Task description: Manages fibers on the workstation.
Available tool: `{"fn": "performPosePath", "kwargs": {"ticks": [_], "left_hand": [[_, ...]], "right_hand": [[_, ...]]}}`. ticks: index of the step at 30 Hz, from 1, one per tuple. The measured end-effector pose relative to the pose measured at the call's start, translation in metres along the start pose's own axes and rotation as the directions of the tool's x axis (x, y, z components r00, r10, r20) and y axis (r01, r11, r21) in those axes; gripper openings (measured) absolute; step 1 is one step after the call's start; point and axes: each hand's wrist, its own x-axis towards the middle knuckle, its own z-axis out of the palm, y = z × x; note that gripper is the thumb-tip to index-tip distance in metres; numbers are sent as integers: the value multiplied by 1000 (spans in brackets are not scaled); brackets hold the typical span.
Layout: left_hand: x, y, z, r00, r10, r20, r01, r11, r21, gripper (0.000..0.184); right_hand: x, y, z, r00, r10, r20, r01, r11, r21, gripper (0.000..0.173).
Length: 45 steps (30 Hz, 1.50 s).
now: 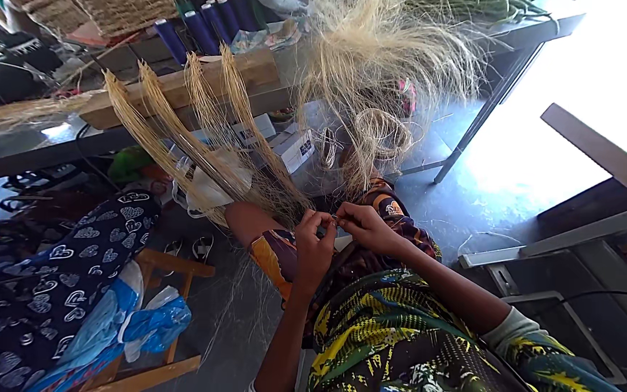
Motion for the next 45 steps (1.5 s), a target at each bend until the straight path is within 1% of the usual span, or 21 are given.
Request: {"fn": "performPosePath", "kwargs": {"ticks": [6,8,11,14,17,20,24,27,30,33,35,39,45], "left_hand": [[-1,-2,0,1000,-20,6,20,1000,-18,10],[-1,-1,-1,999,-29,20,30,999,-20,11],[-1,-1,-3,998,-31,55,31,999,-10,11],[0,-4,-4,996,-18,90,17,1000,6,11],[0,-8,-4,993,-11,116,11,1000,-1,11],[1,-11,-4,988,-44,150,50,998,-35,11],[1,-11,-3,969,-146,198,177,973,-149,9],[1,-11,-1,957,-208,204,256,933,-251,8],[0,-12,1,947,-242,209,304,884,-355,8],[-2,-14,6,934,-276,225,353,799,-487,8],[-3,-13,8,924,-311,223,383,745,-546,9],[-3,-11,12,925,-341,169,372,718,-588,9],[-4,-9,13,924,-350,157,371,715,-593,9]], "right_hand": [[0,2,3,996,-78,-41,74,993,-90,26],[1,2,2,996,-83,-34,80,994,-68,26],[2,7,-2,999,-54,-7,54,998,22,26],[4,11,-6,998,-14,63,3,986,169,25],[4,19,-13,985,9,174,-62,951,302,24],[5,23,-20,959,30,283,-123,940,317,23],[5,22,-23,942,58,329,-162,941,298,24],[4,19,-25,942,101,319,-202,932,300,24],[4,18,-24,954,148,259,-228,921,315,21],[3,20,-23,965,140,222,-211,916,342,19],[3,20,-23,969,144,202,-208,915,346,18],[2,15,-21,974,170,151,-211,921,328,15],[1,16,-18,980,172,99,-197,896,398,13]]}}
